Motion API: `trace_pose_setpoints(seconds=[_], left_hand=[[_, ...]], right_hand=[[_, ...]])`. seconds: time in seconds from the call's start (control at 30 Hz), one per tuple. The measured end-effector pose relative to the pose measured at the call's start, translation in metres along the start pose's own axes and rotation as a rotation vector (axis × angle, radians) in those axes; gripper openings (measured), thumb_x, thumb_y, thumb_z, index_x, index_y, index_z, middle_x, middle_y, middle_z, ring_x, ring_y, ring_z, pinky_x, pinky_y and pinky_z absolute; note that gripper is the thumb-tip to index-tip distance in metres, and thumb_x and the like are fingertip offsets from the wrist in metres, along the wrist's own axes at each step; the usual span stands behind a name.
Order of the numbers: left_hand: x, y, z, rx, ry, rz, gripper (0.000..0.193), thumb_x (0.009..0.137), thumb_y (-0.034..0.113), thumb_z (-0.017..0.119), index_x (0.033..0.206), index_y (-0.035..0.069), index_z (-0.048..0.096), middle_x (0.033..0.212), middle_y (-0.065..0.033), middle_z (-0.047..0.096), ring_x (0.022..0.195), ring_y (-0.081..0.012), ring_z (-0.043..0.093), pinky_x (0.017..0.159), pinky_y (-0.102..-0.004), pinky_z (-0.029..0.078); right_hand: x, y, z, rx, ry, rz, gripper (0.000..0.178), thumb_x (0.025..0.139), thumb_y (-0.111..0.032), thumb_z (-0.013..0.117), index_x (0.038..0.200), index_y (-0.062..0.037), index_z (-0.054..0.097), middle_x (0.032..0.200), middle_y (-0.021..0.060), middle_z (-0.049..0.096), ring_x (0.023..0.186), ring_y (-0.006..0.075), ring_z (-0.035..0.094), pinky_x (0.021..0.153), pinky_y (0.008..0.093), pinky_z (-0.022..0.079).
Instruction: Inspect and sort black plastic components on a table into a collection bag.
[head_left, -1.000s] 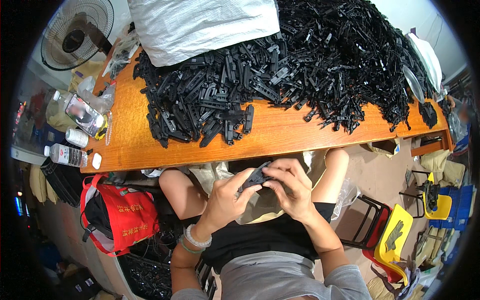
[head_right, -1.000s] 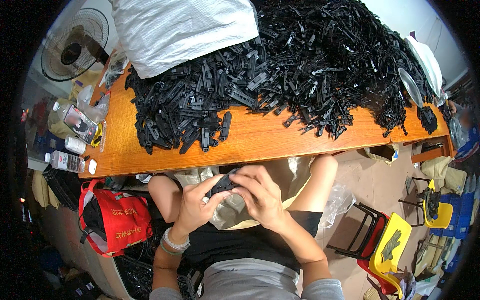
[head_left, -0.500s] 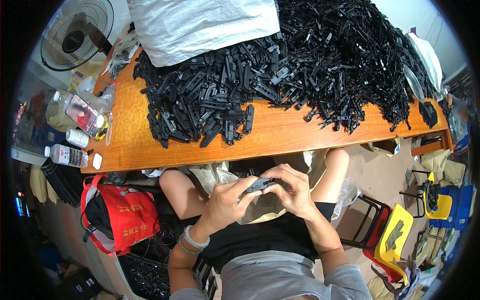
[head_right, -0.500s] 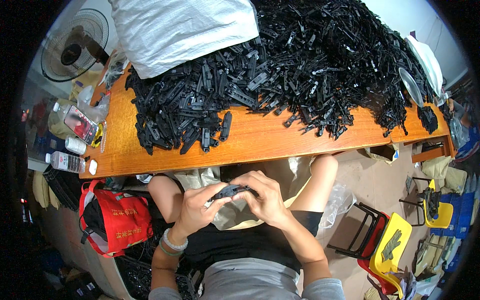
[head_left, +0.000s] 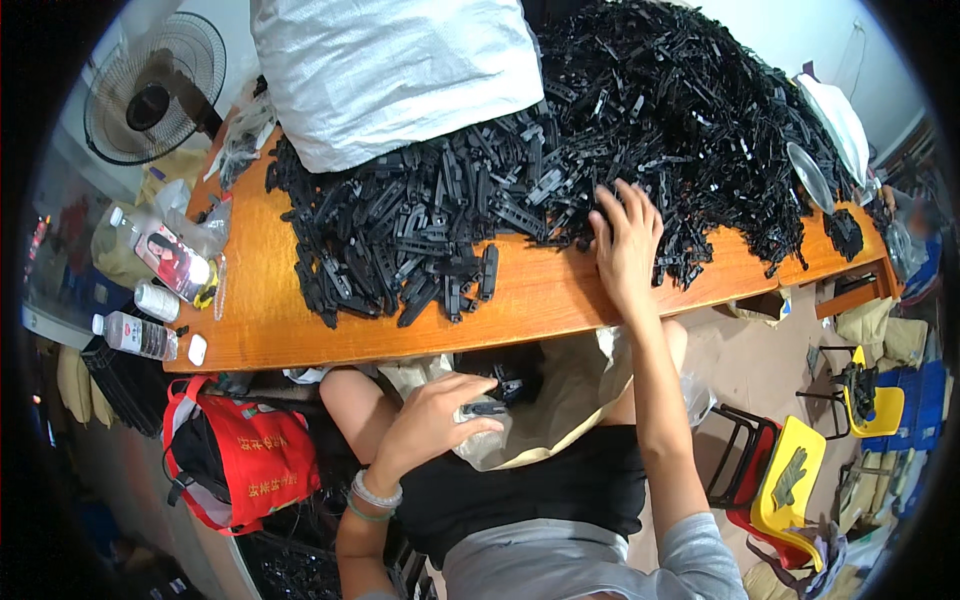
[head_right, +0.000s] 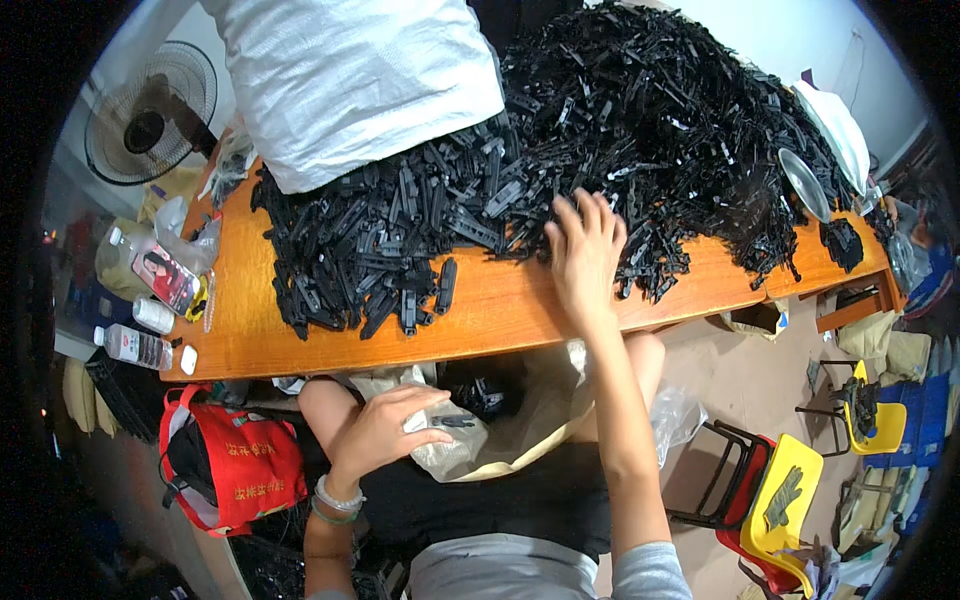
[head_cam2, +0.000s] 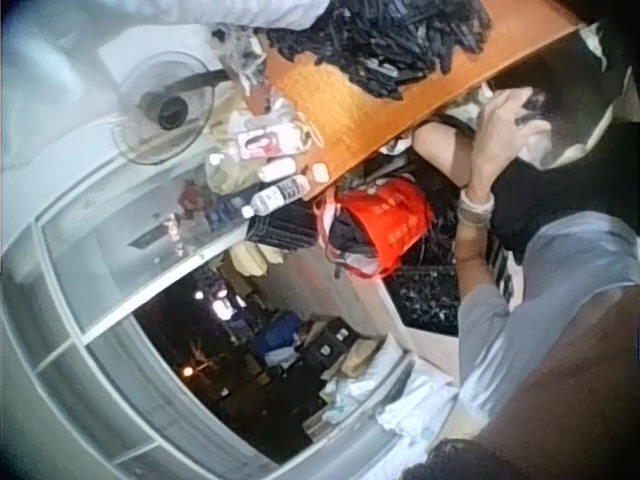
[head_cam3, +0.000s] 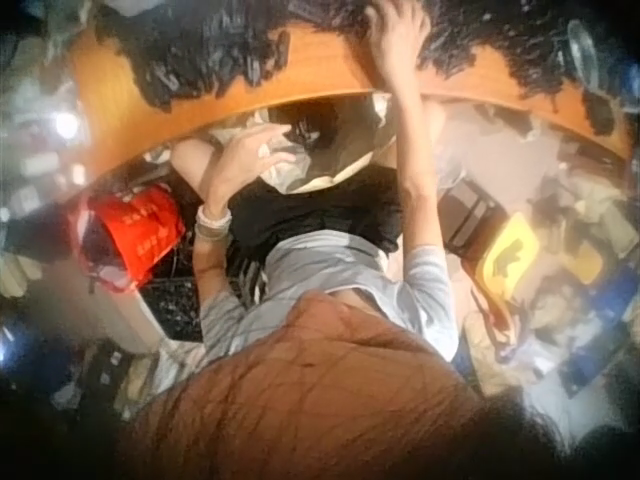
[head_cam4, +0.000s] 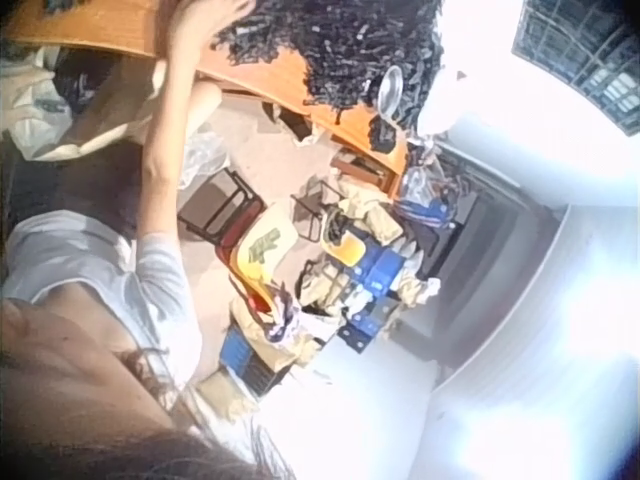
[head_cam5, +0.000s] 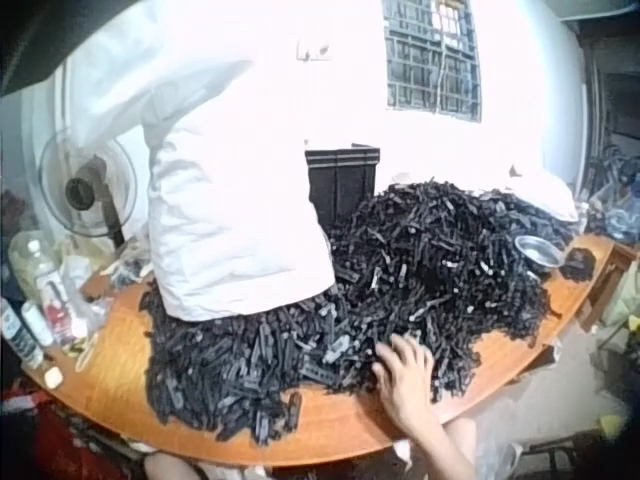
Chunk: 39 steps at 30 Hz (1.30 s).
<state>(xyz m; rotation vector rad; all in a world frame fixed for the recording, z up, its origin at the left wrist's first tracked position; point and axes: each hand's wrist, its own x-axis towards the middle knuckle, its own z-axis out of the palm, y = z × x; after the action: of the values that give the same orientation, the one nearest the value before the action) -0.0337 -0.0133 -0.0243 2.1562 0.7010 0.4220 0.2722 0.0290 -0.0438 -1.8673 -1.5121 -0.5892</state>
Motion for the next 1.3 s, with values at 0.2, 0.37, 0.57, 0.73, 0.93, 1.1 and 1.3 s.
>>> trace_pose_setpoints(seconds=[0.2,0.37,0.57,0.73,0.93,1.1,1.3], left_hand=[[0.02,0.006,0.022,-0.068,0.146,0.146,0.038,0.075,0.024,0.075,0.1,-0.004,0.064,0.099,-0.0163,0.065,0.09,-0.0313,0.063,0.078,-0.0363,0.051],[0.048,0.003,0.039,-0.006,0.347,0.206,0.023,0.075,0.007,0.074,0.093,-0.004,0.064,0.093,-0.0154,0.066,0.083,-0.0274,0.065,0.073,-0.0331,0.052],[0.057,-0.004,0.046,-0.069,0.382,0.166,0.016,0.077,0.0,0.07,0.091,-0.004,0.064,0.083,-0.0126,0.063,0.068,-0.0198,0.063,0.062,-0.0287,0.05],[0.056,-0.003,0.048,-0.146,0.382,0.084,0.014,0.077,-0.001,0.07,0.09,-0.005,0.064,0.081,-0.0123,0.063,0.067,-0.0197,0.063,0.061,-0.0283,0.05],[0.049,-0.007,0.044,-0.09,0.51,0.183,0.01,0.079,-0.005,0.065,0.089,-0.004,0.065,0.08,-0.0116,0.062,0.067,-0.0175,0.062,0.061,-0.026,0.049],[0.055,-0.006,0.014,0.002,0.788,0.02,0.01,0.08,-0.006,0.061,0.089,-0.002,0.061,0.082,-0.0128,0.059,0.067,-0.0241,0.06,0.06,-0.0316,0.048],[0.089,-0.035,-0.035,0.241,0.61,0.082,0.016,0.08,-0.003,0.06,0.095,-0.001,0.061,0.081,-0.0154,0.056,0.067,-0.0322,0.058,0.061,-0.0381,0.047]], right_hand=[[0.016,0.002,0.028,-0.048,-0.078,0.089,0.039,0.087,-0.041,0.057,0.116,-0.0141,0.061,0.105,0.0081,0.059,0.11,0.026,0.049,0.099,0.0506,0.028],[0.0,-0.019,0.013,0.029,-0.067,0.002,0.033,0.084,-0.029,0.063,0.114,-0.0149,0.062,0.099,0.0065,0.056,0.1,0.0235,0.051,0.098,0.0443,0.029],[-0.017,-0.049,0.001,0.135,-0.104,-0.051,0.028,0.083,-0.027,0.064,0.107,-0.0127,0.065,0.098,0.0071,0.056,0.099,0.024,0.051,0.099,0.0449,0.028],[-0.022,-0.053,-0.001,0.264,-0.069,-0.069,0.028,0.083,-0.019,0.065,0.11,-0.013,0.062,0.105,0.0102,0.054,0.103,0.027,0.051,0.103,0.0525,0.025],[-0.039,-0.058,-0.032,0.478,-0.308,-0.322,0.025,0.07,-0.002,0.064,0.093,-0.0102,0.066,0.124,0.0114,0.05,0.13,0.0313,0.037,0.109,0.0591,0.016],[-0.045,-0.067,-0.029,0.424,-0.414,-0.388,0.019,0.073,-0.009,0.064,0.092,-0.0107,0.067,0.132,0.0111,0.046,0.136,0.0304,0.029,0.109,0.0637,0.012],[-0.063,-0.084,-0.031,0.463,-0.373,-0.468,0.021,0.074,-0.006,0.059,0.095,-0.0077,0.059,0.131,0.0121,0.047,0.135,0.0291,0.033,0.109,0.0629,0.011]])
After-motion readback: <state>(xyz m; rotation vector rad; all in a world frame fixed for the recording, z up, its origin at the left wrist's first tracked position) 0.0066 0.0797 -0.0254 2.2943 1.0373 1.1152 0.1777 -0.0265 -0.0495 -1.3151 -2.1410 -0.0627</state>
